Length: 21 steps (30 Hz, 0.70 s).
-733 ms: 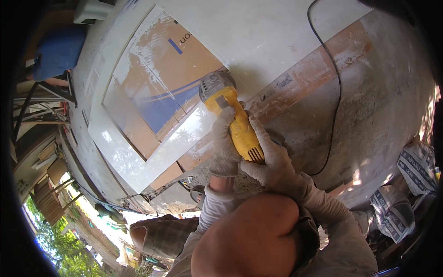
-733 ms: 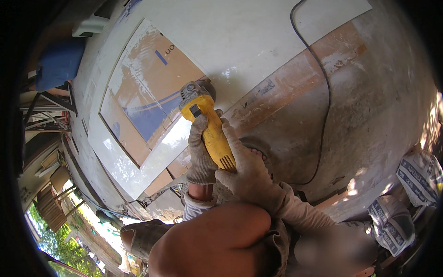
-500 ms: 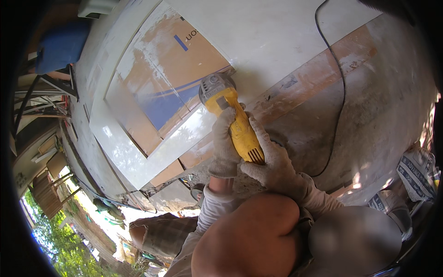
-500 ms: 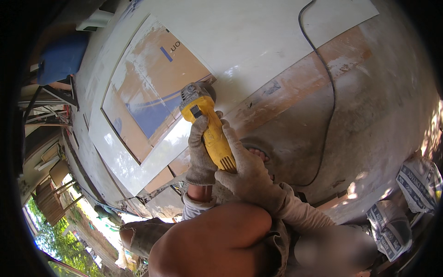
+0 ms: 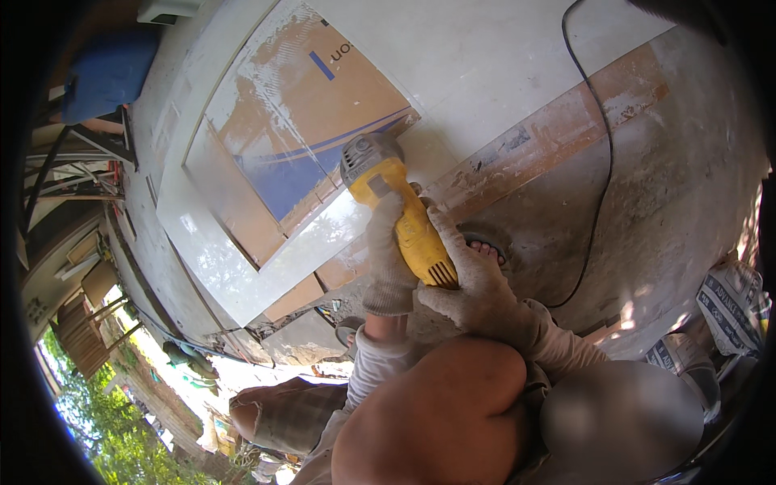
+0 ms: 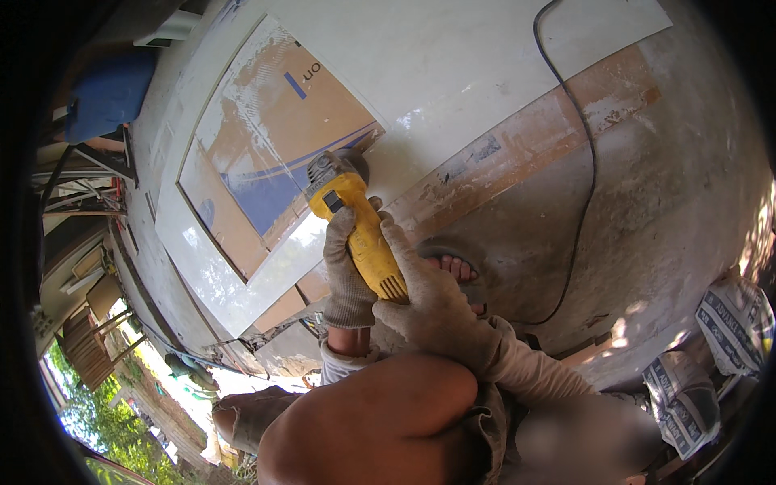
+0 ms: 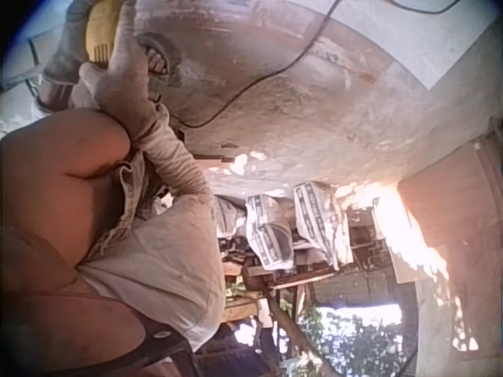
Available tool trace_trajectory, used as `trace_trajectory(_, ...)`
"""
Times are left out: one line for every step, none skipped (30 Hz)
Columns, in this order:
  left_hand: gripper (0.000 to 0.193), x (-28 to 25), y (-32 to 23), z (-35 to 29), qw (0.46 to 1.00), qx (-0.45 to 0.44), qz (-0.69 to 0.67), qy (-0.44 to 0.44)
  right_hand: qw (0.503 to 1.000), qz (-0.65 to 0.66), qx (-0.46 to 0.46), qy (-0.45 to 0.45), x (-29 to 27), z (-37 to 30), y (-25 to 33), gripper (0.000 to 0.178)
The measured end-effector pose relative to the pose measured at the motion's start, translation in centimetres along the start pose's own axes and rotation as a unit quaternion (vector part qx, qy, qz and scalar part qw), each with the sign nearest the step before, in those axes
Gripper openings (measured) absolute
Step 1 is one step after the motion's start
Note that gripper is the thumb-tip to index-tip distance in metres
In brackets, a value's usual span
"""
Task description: The person uses a yellow angle grinder to grind the edge of a white ceramic tile laid on a cardboard-covered floor. The person sits cross-legged and moves the grinder along the tile edge, generating dust.
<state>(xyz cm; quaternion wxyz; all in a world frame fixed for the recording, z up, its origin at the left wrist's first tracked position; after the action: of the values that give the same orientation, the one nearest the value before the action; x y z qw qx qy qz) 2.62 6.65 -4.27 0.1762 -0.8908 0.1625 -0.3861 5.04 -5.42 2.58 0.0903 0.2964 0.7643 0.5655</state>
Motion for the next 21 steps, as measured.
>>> trace_trajectory(0.052, -0.2, 0.1, 0.1, 1.000, -0.005, -0.008, 0.000, 1.000, -0.002, -0.019, -0.003, 0.0, 0.0, 0.2, 0.098)
trace_trajectory(0.053, -0.6, 0.1, 0.2, 1.000, 0.004, -0.001, -0.007, 1.000, -0.009, -0.022, -0.004, 0.1, 0.0, 0.2, 0.098)
trace_trajectory(0.053, -0.9, -0.1, 0.2, 1.000, 0.013, 0.005, -0.015, 1.000, -0.019, -0.015, -0.002, 0.2, 0.0, 0.0, 0.097)
trace_trajectory(0.053, -1.2, -0.2, 0.2, 0.999, 0.023, 0.012, -0.023, 0.999, -0.020, -0.029, -0.004, 0.2, 0.1, 0.1, 0.098)
trace_trajectory(0.053, -1.4, -0.1, 0.1, 0.999, 0.021, 0.010, -0.026, 0.999, -0.024, -0.033, -0.004, 0.2, 0.2, 0.0, 0.098)
trace_trajectory(0.053, -1.5, -0.1, 0.0, 0.999, 0.018, 0.008, -0.028, 0.999, -0.030, -0.026, -0.002, 0.3, 0.2, -0.2, 0.098)
trace_trajectory(0.054, -1.4, -0.1, -0.1, 1.000, 0.020, 0.006, -0.020, 0.999, -0.026, -0.035, -0.003, 0.3, 0.2, -0.1, 0.098)
trace_trajectory(0.054, -1.7, -0.1, -0.1, 0.999, 0.018, 0.006, -0.029, 0.999, -0.023, -0.034, -0.001, 0.4, 0.3, -0.1, 0.098)
trace_trajectory(0.054, -1.7, -0.3, -0.1, 0.999, 0.020, 0.006, -0.028, 0.999, -0.026, -0.035, 0.000, 0.5, 0.4, -0.1, 0.099)
trace_trajectory(0.054, -1.7, -0.4, -0.1, 0.999, 0.021, 0.005, -0.027, 0.999, -0.031, -0.041, 0.000, 0.5, 0.4, 0.0, 0.099)
trace_trajectory(0.054, -1.7, -0.4, -0.2, 0.999, 0.022, 0.004, -0.028, 0.998, -0.040, -0.048, -0.001, 0.5, 0.4, 0.2, 0.099)
trace_trajectory(0.054, -1.7, -0.4, -0.3, 0.999, 0.022, 0.004, -0.028, 0.997, -0.052, -0.057, -0.003, 0.5, 0.4, 0.4, 0.100)
trace_trajectory(0.054, -1.7, -0.5, -0.4, 0.999, 0.024, 0.006, -0.024, 0.998, -0.048, -0.052, 0.001, 0.5, 0.5, 0.2, 0.100)
trace_trajectory(0.054, -1.8, -0.5, -0.4, 0.999, 0.024, 0.001, -0.028, 0.998, -0.046, -0.048, 0.005, 0.6, 0.6, 0.1, 0.100)
trace_trajectory(0.054, -1.9, -0.5, -0.5, 0.999, 0.025, 0.000, -0.029, 0.998, -0.043, -0.043, 0.010, 0.7, 0.7, 0.1, 0.100)
trace_trajectory(0.054, -1.9, -0.5, -0.6, 0.999, 0.026, -0.002, -0.030, 0.998, -0.042, -0.047, 0.009, 0.8, 0.7, 0.1, 0.100)
trace_trajectory(0.054, -2.2, -0.7, -0.6, 0.999, 0.034, 0.003, -0.037, 0.998, -0.042, -0.050, 0.008, 0.8, 0.8, 0.1, 0.100)
trace_trajectory(0.054, -2.4, -0.8, -0.7, 0.998, 0.042, 0.008, -0.044, 0.998, -0.044, -0.049, 0.007, 0.8, 0.8, 0.1, 0.100)
trace_trajectory(0.054, -2.5, -1.0, -0.7, 0.997, 0.050, 0.021, -0.046, 0.998, -0.049, -0.047, 0.010, 0.9, 0.8, 0.1, 0.100)
trace_trajectory(0.054, -2.9, -1.0, -0.7, 0.997, 0.049, 0.014, -0.053, 0.998, -0.055, -0.042, 0.013, 1.0, 0.8, 0.0, 0.100)
trace_trajectory(0.054, -3.1, -1.2, -0.8, 0.997, 0.049, 0.015, -0.055, 0.997, -0.066, -0.043, 0.014, 1.1, 0.8, 0.2, 0.100)
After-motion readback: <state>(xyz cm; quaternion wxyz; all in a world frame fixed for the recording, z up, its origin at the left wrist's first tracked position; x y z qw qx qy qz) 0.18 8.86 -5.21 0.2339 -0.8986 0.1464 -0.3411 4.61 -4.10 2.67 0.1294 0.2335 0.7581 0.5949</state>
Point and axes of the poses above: each hand's wrist, its own z-axis towards the middle knuckle, its own x-axis out of the palm, y = z × x, the point moved 9 cm from there along z, towards the middle knuckle, and after that the axes turned 10 degrees about y, right-handed, at the moved point
